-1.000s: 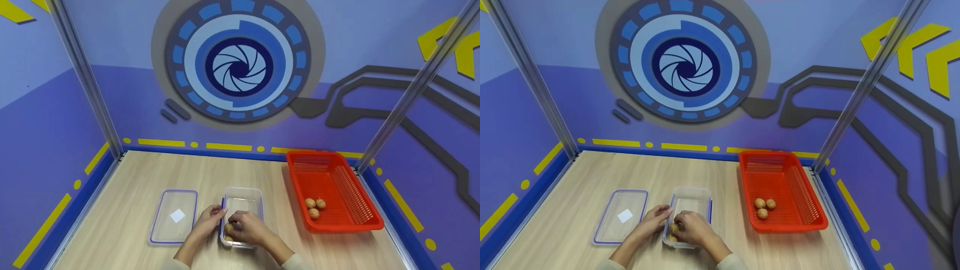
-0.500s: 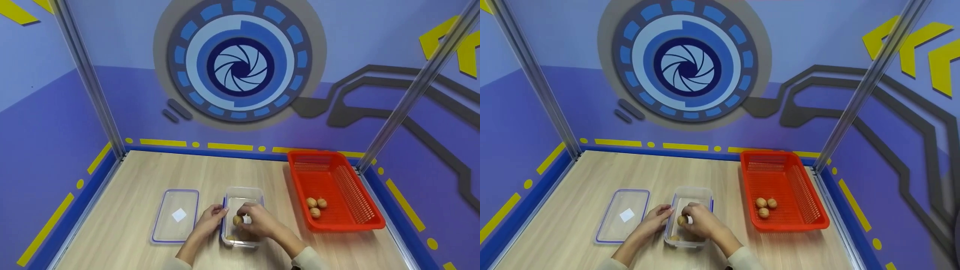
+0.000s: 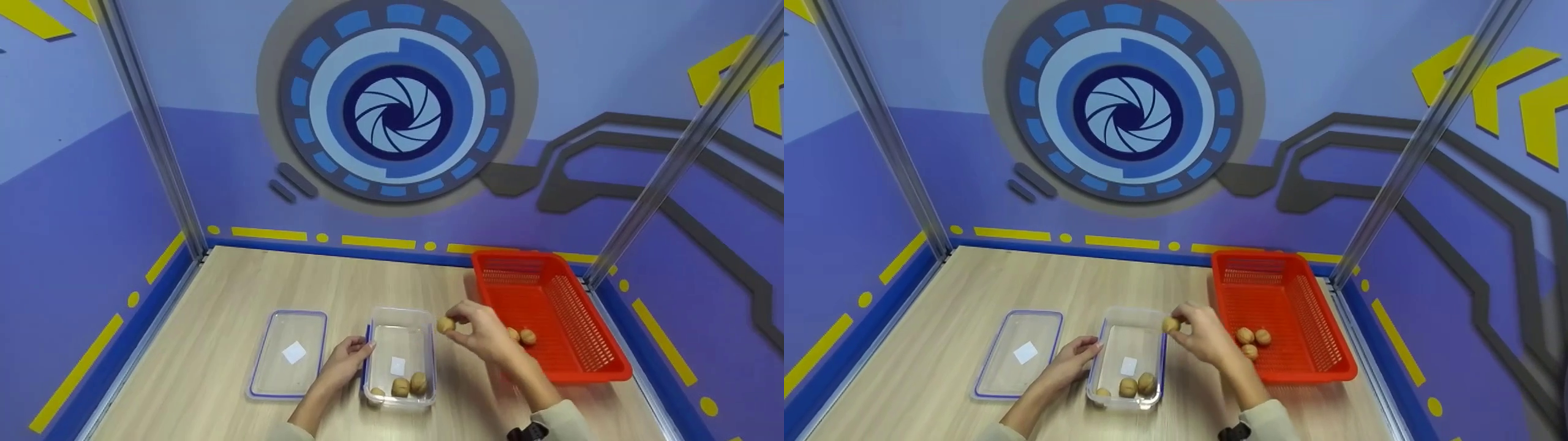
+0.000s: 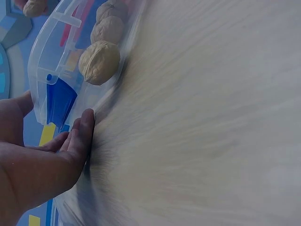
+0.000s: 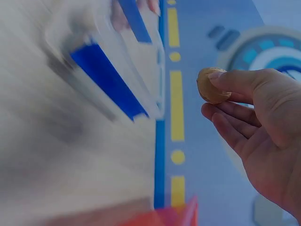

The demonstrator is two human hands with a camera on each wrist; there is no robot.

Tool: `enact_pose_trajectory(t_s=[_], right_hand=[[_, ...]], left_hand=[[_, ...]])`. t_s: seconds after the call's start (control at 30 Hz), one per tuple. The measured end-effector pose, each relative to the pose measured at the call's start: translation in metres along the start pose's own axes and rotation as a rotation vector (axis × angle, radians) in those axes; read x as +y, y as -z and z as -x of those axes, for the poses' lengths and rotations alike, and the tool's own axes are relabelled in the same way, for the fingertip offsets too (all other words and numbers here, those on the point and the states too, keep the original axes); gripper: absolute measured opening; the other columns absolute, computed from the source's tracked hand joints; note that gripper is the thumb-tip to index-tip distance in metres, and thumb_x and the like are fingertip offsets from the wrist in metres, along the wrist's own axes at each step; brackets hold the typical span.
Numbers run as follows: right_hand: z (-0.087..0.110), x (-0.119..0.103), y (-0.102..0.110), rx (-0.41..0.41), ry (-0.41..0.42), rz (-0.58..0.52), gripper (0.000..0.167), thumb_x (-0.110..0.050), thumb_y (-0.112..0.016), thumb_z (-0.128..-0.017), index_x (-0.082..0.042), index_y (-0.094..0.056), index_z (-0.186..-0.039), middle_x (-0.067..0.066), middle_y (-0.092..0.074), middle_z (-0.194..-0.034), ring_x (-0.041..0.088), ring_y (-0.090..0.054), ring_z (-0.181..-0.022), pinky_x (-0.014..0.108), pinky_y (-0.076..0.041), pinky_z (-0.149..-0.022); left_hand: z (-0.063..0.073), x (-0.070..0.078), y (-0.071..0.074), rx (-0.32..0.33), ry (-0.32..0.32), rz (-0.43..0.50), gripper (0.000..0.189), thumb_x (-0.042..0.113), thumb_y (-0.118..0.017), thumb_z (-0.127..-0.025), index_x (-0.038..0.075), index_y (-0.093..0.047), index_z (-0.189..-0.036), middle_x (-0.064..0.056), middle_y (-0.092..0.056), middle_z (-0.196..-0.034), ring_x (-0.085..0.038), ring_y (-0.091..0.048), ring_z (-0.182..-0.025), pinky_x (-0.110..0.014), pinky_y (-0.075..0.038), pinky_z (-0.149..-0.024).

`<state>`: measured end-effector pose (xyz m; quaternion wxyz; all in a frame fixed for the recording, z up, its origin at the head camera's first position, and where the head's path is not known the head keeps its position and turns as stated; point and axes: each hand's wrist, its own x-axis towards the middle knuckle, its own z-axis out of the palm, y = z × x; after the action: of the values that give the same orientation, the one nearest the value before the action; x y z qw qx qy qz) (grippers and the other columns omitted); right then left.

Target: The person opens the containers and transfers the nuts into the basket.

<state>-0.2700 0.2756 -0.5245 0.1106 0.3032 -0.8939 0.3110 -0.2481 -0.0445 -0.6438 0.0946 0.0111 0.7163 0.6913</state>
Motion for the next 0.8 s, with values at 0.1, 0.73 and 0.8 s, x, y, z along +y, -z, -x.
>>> enact_pose_trajectory(t_s=[0.1,0.73,0.8], right_hand=[[0.004,0.011,0.015,0.043,-0.040,-0.005,0.028,-0.003,-0.090,-0.084,-0.007,-0.074,-0.107,0.001,-0.072,-0.103,0.024,-0.071,-0.093,0.040,-0.062,-0.084],[0.059,0.097,0.082,0.109,-0.400,0.052,0.026,-0.005,-0.085,-0.090,-0.003,-0.073,-0.112,0.010,-0.073,-0.108,0.033,-0.072,-0.103,0.053,-0.059,-0.091],[0.065,0.107,0.083,0.108,-0.413,0.061,0.027,-0.005,-0.085,-0.090,-0.001,-0.073,-0.113,0.012,-0.073,-0.109,0.034,-0.072,-0.103,0.053,-0.059,-0.090]], left_hand=[[0.000,0.000,0.001,0.006,0.004,-0.010,0.064,0.034,-0.067,-0.106,-0.015,-0.047,-0.143,-0.024,-0.061,-0.131,-0.030,-0.063,-0.117,-0.044,-0.057,-0.099],[-0.001,-0.003,-0.001,-0.004,0.012,0.018,0.064,0.032,-0.065,-0.107,-0.016,-0.045,-0.144,-0.025,-0.059,-0.133,-0.033,-0.063,-0.118,-0.044,-0.058,-0.097],[-0.002,-0.003,-0.001,-0.011,0.016,0.031,0.065,0.032,-0.065,-0.107,-0.016,-0.044,-0.145,-0.026,-0.058,-0.134,-0.036,-0.063,-0.119,-0.045,-0.058,-0.096]])
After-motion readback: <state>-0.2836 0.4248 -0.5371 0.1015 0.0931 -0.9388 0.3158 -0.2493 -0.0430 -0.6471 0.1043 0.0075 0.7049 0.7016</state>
